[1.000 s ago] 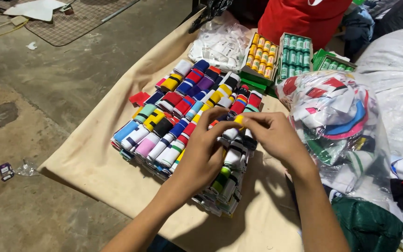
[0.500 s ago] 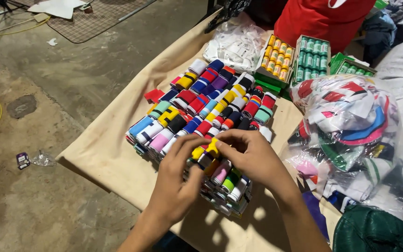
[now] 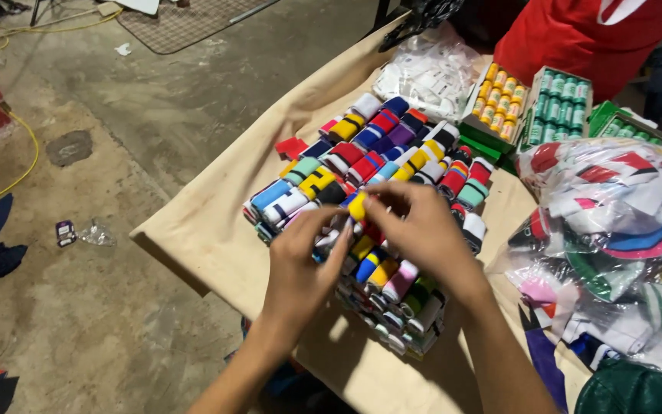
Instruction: The person folds a yellow and purple striped sock and places it on a stack of similar socks. They then pick up a pink and white sock, fold it, and place it on the same stack.
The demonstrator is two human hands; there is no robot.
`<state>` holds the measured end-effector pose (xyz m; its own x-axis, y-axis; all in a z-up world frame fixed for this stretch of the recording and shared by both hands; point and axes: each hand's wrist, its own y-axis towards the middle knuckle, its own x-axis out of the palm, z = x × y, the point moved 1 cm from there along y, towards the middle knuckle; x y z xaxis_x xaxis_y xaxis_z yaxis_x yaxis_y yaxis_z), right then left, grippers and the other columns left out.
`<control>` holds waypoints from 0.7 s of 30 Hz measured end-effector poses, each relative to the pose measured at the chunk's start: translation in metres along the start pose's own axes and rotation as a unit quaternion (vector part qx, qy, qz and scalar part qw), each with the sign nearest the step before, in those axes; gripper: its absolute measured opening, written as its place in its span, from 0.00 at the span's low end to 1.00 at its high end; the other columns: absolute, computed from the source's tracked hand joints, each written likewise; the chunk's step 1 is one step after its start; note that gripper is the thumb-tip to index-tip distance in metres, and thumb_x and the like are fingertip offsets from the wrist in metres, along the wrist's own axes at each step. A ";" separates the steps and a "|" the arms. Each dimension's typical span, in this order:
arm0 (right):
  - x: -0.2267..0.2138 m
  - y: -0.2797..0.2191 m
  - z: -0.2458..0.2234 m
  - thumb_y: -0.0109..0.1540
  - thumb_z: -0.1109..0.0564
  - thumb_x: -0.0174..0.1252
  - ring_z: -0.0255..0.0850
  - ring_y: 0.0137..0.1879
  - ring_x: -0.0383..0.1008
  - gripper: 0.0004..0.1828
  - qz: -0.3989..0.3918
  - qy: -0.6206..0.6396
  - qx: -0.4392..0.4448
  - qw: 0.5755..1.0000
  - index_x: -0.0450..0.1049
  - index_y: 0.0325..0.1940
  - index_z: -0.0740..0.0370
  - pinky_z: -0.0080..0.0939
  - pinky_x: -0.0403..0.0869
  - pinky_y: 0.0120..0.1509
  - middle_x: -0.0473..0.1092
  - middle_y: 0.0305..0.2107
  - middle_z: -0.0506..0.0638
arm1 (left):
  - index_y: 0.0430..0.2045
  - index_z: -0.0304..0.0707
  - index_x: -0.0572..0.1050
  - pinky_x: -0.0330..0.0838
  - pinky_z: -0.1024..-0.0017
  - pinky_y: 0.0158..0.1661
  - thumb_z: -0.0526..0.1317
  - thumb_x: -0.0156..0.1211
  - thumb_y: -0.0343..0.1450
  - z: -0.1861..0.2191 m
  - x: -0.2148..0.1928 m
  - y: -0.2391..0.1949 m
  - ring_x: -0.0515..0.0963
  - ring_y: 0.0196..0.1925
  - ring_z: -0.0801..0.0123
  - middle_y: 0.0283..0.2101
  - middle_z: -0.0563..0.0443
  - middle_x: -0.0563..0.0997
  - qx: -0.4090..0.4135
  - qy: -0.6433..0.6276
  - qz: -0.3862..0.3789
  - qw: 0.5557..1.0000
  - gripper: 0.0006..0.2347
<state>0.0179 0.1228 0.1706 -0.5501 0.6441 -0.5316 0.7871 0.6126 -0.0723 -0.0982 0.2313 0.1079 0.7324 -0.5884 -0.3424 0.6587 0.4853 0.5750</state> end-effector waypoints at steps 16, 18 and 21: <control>0.019 0.039 0.023 0.65 0.51 0.54 0.51 0.45 0.81 0.16 0.008 -0.281 -0.034 0.959 0.82 0.50 0.55 0.50 0.81 0.45 0.79 0.39 0.53 | 0.39 0.43 0.83 0.68 0.59 0.50 0.44 0.66 0.69 -0.030 0.026 0.012 0.77 0.55 0.51 0.41 0.44 0.86 -0.049 0.214 -0.074 0.973 0.10; 0.019 0.032 0.017 0.65 0.52 0.54 0.53 0.49 0.80 0.16 0.019 -0.281 -0.041 0.959 0.80 0.53 0.57 0.55 0.80 0.47 0.77 0.41 0.56 | 0.40 0.40 0.83 0.67 0.57 0.52 0.43 0.66 0.70 -0.031 0.029 0.011 0.75 0.57 0.50 0.44 0.42 0.84 -0.034 0.218 -0.070 0.973 0.10; 0.020 0.028 0.015 0.64 0.54 0.57 0.55 0.48 0.80 0.13 0.051 -0.298 -0.082 0.950 0.81 0.50 0.55 0.57 0.80 0.45 0.76 0.42 0.56 | 0.44 0.38 0.81 0.67 0.56 0.53 0.41 0.65 0.70 -0.016 0.020 0.018 0.73 0.59 0.49 0.49 0.39 0.81 -0.006 0.217 -0.070 0.974 0.12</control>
<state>0.0327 0.1461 0.1454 -0.1794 0.3609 -0.9152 0.7467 0.6557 0.1122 -0.0689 0.2389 0.0997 0.6375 -0.3210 -0.7004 0.7570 0.4300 0.4920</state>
